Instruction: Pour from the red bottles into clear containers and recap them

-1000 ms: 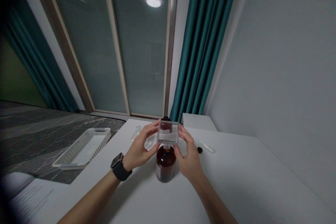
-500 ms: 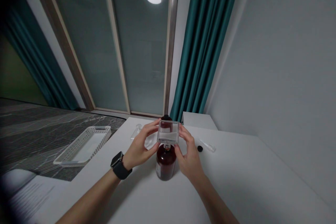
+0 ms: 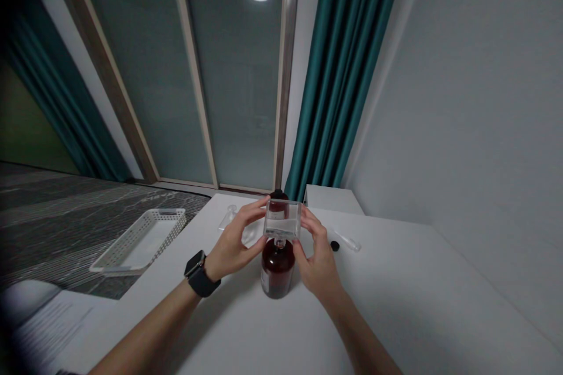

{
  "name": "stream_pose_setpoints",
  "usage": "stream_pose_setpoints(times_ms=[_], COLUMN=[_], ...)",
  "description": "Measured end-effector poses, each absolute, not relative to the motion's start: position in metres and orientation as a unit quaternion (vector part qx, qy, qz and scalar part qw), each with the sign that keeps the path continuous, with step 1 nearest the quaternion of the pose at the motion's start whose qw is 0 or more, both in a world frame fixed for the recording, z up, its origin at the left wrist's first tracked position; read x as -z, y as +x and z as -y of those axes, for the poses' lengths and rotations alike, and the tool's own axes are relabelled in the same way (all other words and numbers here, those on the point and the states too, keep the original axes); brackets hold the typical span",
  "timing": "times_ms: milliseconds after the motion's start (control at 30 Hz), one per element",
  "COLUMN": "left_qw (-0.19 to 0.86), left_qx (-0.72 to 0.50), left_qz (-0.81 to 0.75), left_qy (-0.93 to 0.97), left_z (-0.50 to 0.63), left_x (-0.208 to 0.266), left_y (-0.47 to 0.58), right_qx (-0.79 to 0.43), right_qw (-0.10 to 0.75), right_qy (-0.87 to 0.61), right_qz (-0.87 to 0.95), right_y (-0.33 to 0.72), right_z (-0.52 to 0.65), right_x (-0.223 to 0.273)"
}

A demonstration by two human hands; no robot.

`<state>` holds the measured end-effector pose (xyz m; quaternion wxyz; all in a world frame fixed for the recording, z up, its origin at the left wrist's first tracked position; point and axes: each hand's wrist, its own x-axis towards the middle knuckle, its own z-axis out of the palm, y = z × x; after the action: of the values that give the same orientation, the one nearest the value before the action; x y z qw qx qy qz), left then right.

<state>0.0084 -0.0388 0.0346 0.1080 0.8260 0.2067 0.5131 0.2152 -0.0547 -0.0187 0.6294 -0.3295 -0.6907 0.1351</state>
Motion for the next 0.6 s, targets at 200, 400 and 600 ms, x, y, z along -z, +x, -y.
stream_pose_setpoints(times_ms=[200, 400, 600], left_qw=[0.101, 0.092, 0.084], left_qx=[-0.513, -0.514, -0.509], left_qz=[-0.207, -0.200, -0.201], left_qy=[0.827, 0.829, 0.833], left_z=[0.040, 0.039, 0.040], left_x=[-0.035, -0.035, -0.036], left_y=[0.009, 0.009, 0.008], right_qx=[-0.175, -0.232, -0.246], right_qw=[0.623, 0.624, 0.629], right_qy=[-0.314, -0.306, -0.316], right_qz=[0.695, 0.681, 0.666], right_y=[0.215, 0.217, 0.216], right_z=[0.063, 0.068, 0.067], right_x=[0.009, 0.004, 0.003])
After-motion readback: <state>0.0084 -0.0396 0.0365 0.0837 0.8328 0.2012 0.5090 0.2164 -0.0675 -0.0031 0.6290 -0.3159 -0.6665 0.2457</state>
